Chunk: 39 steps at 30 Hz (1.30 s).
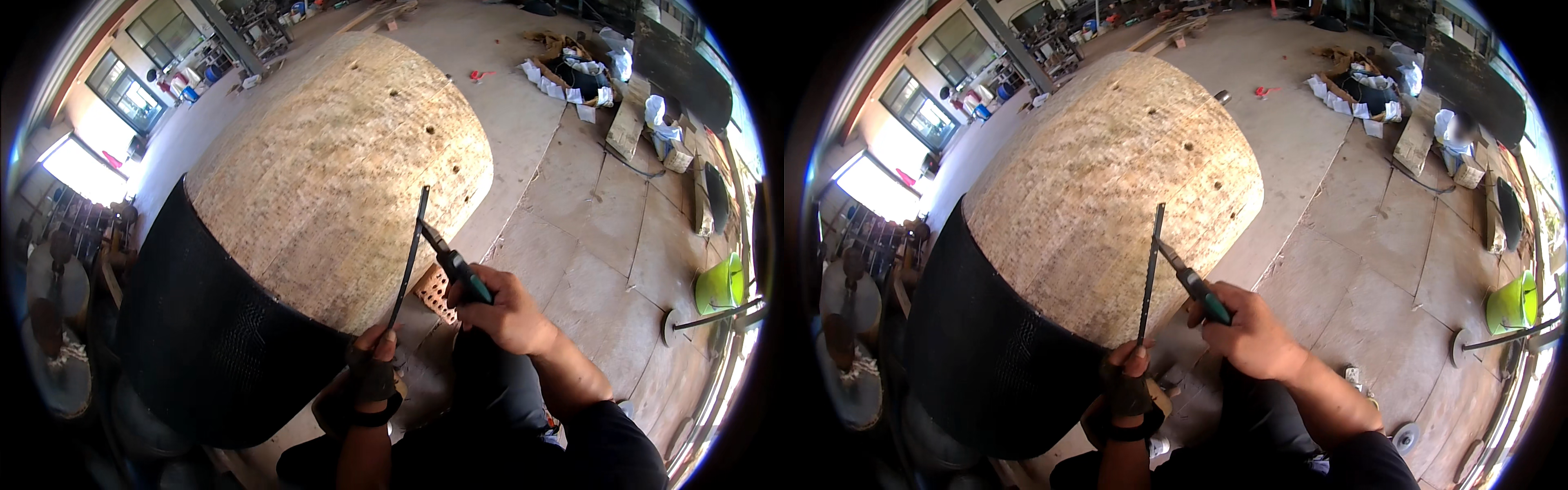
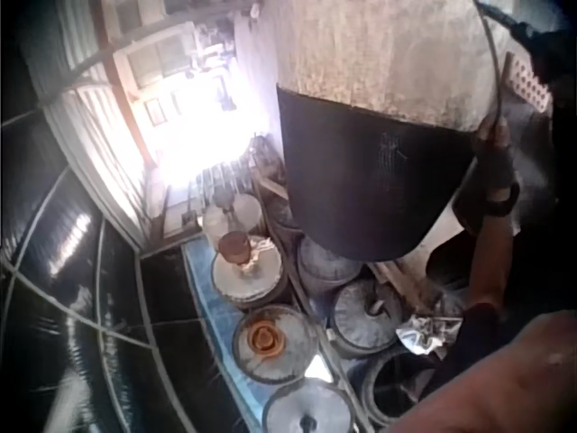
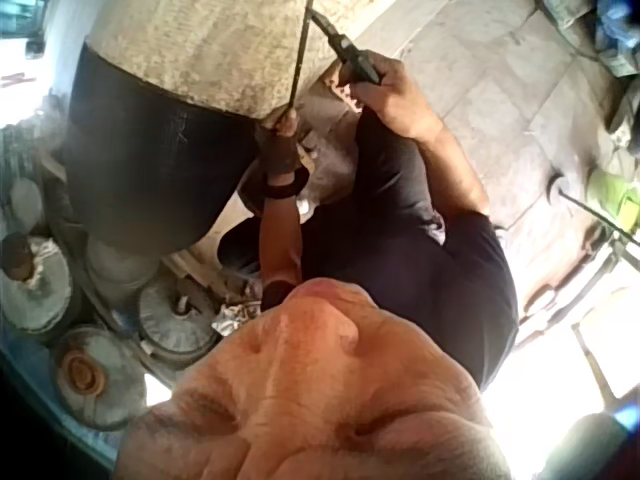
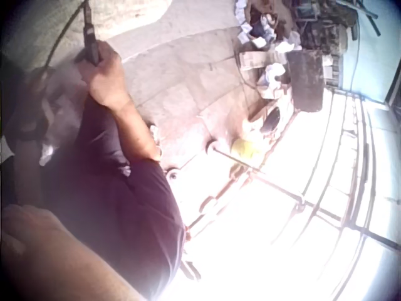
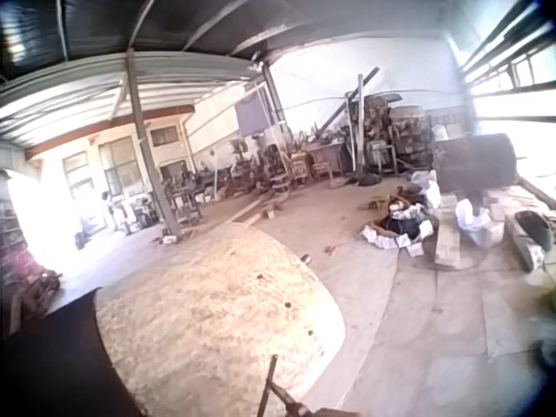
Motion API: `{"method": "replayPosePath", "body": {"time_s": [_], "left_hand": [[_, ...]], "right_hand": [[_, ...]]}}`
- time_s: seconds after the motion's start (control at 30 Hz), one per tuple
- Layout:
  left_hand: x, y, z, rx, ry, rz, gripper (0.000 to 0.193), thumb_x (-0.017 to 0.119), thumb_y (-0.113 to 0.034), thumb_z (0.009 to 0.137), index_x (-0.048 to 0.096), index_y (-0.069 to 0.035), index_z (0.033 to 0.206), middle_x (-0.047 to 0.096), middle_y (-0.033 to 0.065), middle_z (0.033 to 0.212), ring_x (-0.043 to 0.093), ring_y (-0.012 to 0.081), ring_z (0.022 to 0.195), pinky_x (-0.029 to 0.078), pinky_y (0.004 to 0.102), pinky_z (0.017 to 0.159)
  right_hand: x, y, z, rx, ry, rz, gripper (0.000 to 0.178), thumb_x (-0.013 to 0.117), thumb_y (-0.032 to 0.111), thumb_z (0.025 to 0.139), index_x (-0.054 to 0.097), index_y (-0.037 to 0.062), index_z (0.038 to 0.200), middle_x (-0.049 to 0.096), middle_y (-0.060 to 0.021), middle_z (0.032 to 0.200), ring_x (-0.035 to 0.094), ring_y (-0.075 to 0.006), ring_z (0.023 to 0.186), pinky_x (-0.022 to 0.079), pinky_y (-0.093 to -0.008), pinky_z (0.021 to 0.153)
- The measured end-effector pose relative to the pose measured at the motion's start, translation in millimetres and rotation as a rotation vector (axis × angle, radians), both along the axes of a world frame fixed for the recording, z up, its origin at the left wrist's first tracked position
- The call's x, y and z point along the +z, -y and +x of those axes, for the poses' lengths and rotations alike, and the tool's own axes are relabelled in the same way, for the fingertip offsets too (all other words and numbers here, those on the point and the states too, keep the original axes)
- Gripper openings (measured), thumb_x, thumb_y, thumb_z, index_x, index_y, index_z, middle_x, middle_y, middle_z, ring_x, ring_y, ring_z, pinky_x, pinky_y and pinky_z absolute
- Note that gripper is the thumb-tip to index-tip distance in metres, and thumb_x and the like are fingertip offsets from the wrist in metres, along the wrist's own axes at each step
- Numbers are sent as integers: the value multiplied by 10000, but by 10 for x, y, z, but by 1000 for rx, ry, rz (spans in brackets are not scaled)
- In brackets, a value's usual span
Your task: The person uses a pair of pliers to cut a long metal rod into smaller pieces, then applies a hammer to the edge of a black mesh wrap on a large cylindrical wooden drum.
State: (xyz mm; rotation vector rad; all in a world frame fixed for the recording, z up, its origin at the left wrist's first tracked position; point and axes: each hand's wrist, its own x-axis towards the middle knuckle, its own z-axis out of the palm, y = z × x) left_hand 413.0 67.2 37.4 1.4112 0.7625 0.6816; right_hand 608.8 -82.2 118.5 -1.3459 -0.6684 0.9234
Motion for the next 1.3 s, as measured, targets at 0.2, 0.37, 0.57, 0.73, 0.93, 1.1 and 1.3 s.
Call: {"method": "replayPosePath", "body": {"time_s": [0.2,0.37,0.57,0.73,0.93,1.1,1.3], "left_hand": [[20,-33,16,153,172,49,331,696,-256,949,726,53,1061,557,-39,738,464,61,688,351,244,638],[372,-12,8,130,168,54,313,680,-234,977,728,55,1089,554,-36,763,447,55,696,344,234,646],[567,-35,62,155,147,43,262,678,-192,987,747,24,1118,527,-97,765,424,19,700,344,212,651],[568,-24,66,151,141,48,289,683,-218,984,747,25,1126,531,-99,760,437,20,709,357,215,652],[615,-30,58,80,78,66,322,690,-243,974,731,49,1103,573,-16,711,467,66,653,349,241,600],[706,-55,21,-70,80,102,414,695,-248,972,662,26,1280,622,-12,921,539,76,852,442,251,782],[397,36,-215,28,48,350,545,742,-221,929,568,-19,1404,629,129,1283,573,223,1239,437,381,1073]], "right_hand": [[-248,-167,6,13,306,98,375,539,-88,759,674,-6,1099,603,-144,1159,619,-264,1072,498,-354,921],[-428,-210,-114,118,587,46,531,535,-140,749,656,7,1245,531,-189,1397,562,-360,1290,466,-402,1071],[-281,-294,-200,196,819,109,561,572,-152,704,640,-22,1245,448,-223,1513,469,-404,1380,422,-441,1133],[-169,-331,-179,211,869,146,549,599,-108,658,634,-36,1201,421,-222,1500,453,-429,1345,406,-462,1137],[-76,-307,-124,273,800,118,464,572,-122,672,664,-30,1118,572,-222,1297,578,-417,1199,488,-435,1005],[66,-226,-163,286,662,130,359,550,-122,718,689,-6,1028,647,-203,1078,656,-387,1020,524,-411,865],[182,-104,-214,220,541,-39,278,564,-76,804,711,19,1020,659,-159,976,665,-304,934,514,-373,814]]}}
